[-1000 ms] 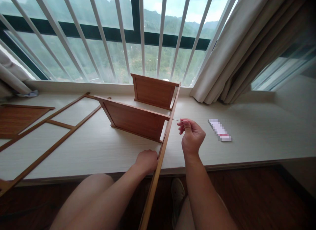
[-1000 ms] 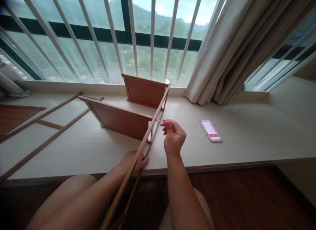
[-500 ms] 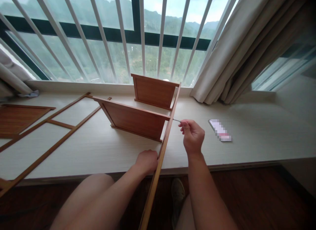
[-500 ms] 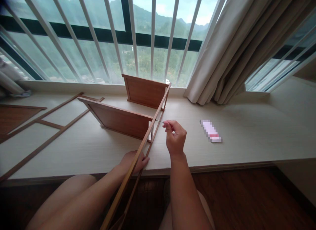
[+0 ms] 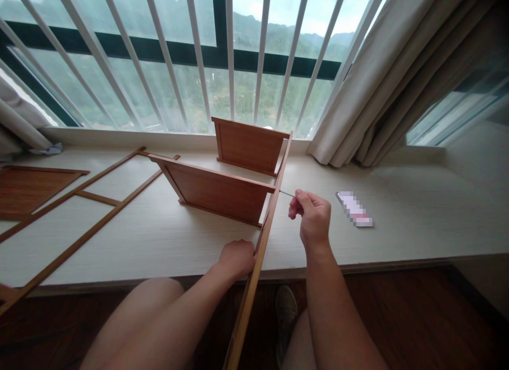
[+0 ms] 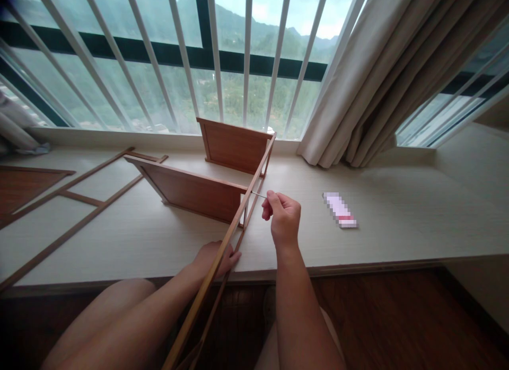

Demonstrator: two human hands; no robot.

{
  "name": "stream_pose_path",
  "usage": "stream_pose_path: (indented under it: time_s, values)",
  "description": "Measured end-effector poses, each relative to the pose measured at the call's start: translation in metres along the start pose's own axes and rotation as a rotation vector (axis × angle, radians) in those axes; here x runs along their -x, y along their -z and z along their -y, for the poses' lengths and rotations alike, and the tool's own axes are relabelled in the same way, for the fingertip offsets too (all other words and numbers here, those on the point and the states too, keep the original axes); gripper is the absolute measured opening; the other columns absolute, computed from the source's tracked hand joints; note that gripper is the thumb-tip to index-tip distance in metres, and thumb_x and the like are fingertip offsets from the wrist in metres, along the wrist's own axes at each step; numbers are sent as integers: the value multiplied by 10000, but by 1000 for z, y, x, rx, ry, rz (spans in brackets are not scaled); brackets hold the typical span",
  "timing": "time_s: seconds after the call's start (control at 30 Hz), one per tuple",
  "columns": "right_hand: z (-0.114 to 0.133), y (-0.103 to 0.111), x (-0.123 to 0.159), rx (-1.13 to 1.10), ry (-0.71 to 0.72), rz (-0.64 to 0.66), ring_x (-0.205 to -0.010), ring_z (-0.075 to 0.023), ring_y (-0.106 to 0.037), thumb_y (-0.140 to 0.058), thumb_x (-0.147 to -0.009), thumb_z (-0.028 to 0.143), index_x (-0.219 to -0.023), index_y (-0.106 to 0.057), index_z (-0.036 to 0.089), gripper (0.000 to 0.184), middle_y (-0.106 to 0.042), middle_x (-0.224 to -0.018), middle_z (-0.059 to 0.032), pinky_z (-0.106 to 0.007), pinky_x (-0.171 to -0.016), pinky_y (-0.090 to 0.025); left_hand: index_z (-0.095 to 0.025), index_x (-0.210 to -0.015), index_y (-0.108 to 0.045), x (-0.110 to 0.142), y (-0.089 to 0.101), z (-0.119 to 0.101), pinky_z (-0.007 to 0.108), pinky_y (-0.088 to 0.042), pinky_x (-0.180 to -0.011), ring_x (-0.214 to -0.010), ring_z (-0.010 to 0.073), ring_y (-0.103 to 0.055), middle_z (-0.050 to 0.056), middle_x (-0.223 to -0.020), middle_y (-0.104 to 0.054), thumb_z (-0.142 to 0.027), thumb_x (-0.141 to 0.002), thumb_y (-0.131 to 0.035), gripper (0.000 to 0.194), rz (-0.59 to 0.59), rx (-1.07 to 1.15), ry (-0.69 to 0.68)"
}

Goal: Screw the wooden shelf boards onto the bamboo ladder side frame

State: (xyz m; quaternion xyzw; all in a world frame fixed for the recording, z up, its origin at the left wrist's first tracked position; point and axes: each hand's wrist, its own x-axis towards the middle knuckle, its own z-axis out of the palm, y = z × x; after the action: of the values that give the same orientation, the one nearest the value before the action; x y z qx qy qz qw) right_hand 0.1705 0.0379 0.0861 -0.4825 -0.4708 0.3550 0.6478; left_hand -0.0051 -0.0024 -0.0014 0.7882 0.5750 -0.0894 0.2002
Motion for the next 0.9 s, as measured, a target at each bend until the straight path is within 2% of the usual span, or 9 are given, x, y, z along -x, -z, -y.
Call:
stream_pose_path:
  time_s: [0.23,0.33,0.5,0.7,0.9]
  values:
    - [5,-3,0,-108,-126,58,-344,-105,-443,-588,-841,384,-512,-517,185,392,-460,-390,32,-243,-375,-360,-161,-916,-725,1,1,0,380,-525,-778,-917,310,-681,172,-986,-715,-568,-905,-327,569,-3,3,-5]
    - [6,-4,0,-107,-126,44,-341,-105,-441,-585,-846,381,-505,-482,195,402,-443,-380,41,-239,-378,-354,-158,-903,-726,1,1,0,374,-525,-770,-910,311,-684,168,-964,-718,-571,-906,-322,578,-4,1,-5]
    - [3,0,-2,8,-23,-10,-370,-106,-451,-555,-888,418,-515,-474,198,441,-460,-403,35,-243,-414,-378,-163,-930,-725,0,-2,1,386,-528,-781,-916,306,-682,175,-978,-716,-588,-910,-290,609,-13,-9,-15]
    - [3,12,-2,255,138,46,-483,-106,-499,-537,-918,478,-651,-580,176,406,-570,-562,8,-233,-453,-389,-170,-917,-725,-1,-4,2,402,-533,-759,-895,313,-685,170,-956,-718,-582,-909,-289,600,-18,-11,-23]
    - [-2,14,-2,339,247,49,-559,-118,-542,-536,-924,473,-745,-611,179,352,-610,-666,-4,-242,-509,-428,-171,-896,-723,1,-3,1,405,-533,-753,-888,316,-687,164,-942,-722,-553,-910,-307,565,-27,-21,-15]
